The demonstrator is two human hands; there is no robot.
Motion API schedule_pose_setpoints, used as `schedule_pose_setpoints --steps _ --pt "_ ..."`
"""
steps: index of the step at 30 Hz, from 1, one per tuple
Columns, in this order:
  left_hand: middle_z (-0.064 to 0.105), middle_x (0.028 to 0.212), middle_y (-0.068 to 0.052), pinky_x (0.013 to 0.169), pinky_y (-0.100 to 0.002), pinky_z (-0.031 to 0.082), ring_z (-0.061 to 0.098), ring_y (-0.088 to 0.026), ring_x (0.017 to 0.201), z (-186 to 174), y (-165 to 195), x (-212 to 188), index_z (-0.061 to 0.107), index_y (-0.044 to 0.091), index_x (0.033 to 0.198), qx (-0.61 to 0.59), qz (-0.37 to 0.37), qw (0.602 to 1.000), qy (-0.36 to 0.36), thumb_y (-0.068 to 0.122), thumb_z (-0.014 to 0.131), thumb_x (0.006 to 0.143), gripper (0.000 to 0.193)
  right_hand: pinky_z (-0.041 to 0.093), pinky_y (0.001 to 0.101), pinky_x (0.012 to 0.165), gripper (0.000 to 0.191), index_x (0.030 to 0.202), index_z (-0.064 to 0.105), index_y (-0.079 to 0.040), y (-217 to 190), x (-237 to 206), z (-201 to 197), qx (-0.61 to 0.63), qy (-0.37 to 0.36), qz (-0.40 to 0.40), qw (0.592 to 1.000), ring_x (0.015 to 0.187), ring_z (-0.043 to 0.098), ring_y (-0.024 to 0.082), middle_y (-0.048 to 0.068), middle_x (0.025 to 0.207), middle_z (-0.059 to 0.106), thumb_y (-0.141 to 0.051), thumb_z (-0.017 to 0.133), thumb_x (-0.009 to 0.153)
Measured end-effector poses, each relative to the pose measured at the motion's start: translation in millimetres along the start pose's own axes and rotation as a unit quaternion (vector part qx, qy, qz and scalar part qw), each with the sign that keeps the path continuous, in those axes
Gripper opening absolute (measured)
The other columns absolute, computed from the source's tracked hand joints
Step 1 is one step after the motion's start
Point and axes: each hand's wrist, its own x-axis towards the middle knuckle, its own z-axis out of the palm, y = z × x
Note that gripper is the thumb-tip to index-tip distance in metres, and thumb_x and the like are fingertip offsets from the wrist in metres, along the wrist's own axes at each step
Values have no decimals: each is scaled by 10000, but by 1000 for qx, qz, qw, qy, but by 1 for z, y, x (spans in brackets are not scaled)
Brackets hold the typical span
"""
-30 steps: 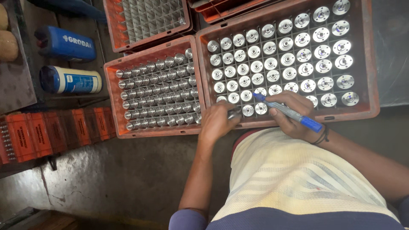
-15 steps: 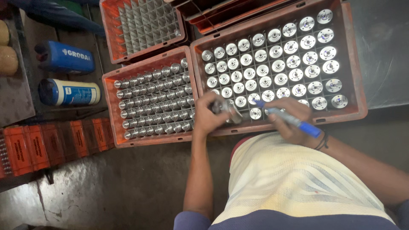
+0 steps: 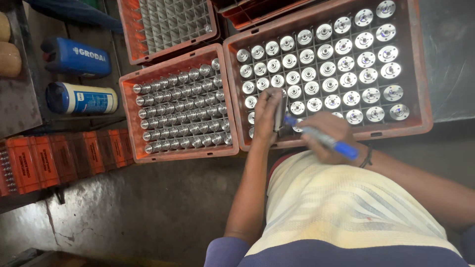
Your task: The person picks small cylindrical metal parts from a crate, marks each with a blue marker, and places them into a second crate. The process is repeated continuously across multiple parts.
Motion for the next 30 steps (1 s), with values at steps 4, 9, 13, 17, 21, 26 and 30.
schedule_pose_setpoints --steps 4,9,13,17,21,26,30 --pt "646 916 -78 590 -333 571 660 -175 674 -1 -6 5 544 97 1127 -94 -46 994 -3 175 598 928 221 542 376 671 188 1027 702 -4 -3 -1 -1 -3 -21 -25 999 743 679 265 142 871 711 -75 709 853" --pt "695 877 -175 600 -344 530 669 -242 688 -3 19 -10 619 19 1138 -24 -50 996 -62 287 590 993 306 551 346 683 163 1027 701 -26 -4 -3 -4 8 -43 -49 998 760 699 240 130 887 721 -90 710 877" --pt "740 1010 -167 766 -457 555 719 -356 899 -6 61 -39 743 25 1071 608 114 782 -70 333 766 805 407 526 328 670 186 1096 704 9 1 -7 -19 -15 68 56 996 751 685 219 145 898 717 -94 673 944" --pt "739 1022 -147 779 -479 538 716 -347 890 14 74 -47 783 66 1091 628 77 770 -80 307 762 802 377 533 325 712 200 1133 688 17 3 -11 -26 -27 81 63 994 819 700 234 160 940 712 -121 656 992" --pt "727 915 -168 757 -470 547 711 -316 837 47 59 -35 773 40 986 679 -18 727 -95 421 892 640 528 537 329 735 202 1141 681 14 1 -12 -30 -29 78 64 995 845 706 246 167 964 711 -130 652 1002" --pt "744 817 -139 687 -373 572 718 -241 727 21 56 -16 786 37 870 612 63 777 -136 343 834 601 410 528 334 712 202 1131 688 19 -4 -11 -36 -33 77 79 993 806 691 238 154 944 713 -117 655 985" --pt "710 1011 -80 815 -333 589 705 -182 928 -5 31 -3 733 29 1082 94 128 977 -144 331 716 902 352 521 360 661 171 1034 703 8 -9 -7 -34 -47 25 -18 998 748 682 247 138 870 709 -80 678 889"
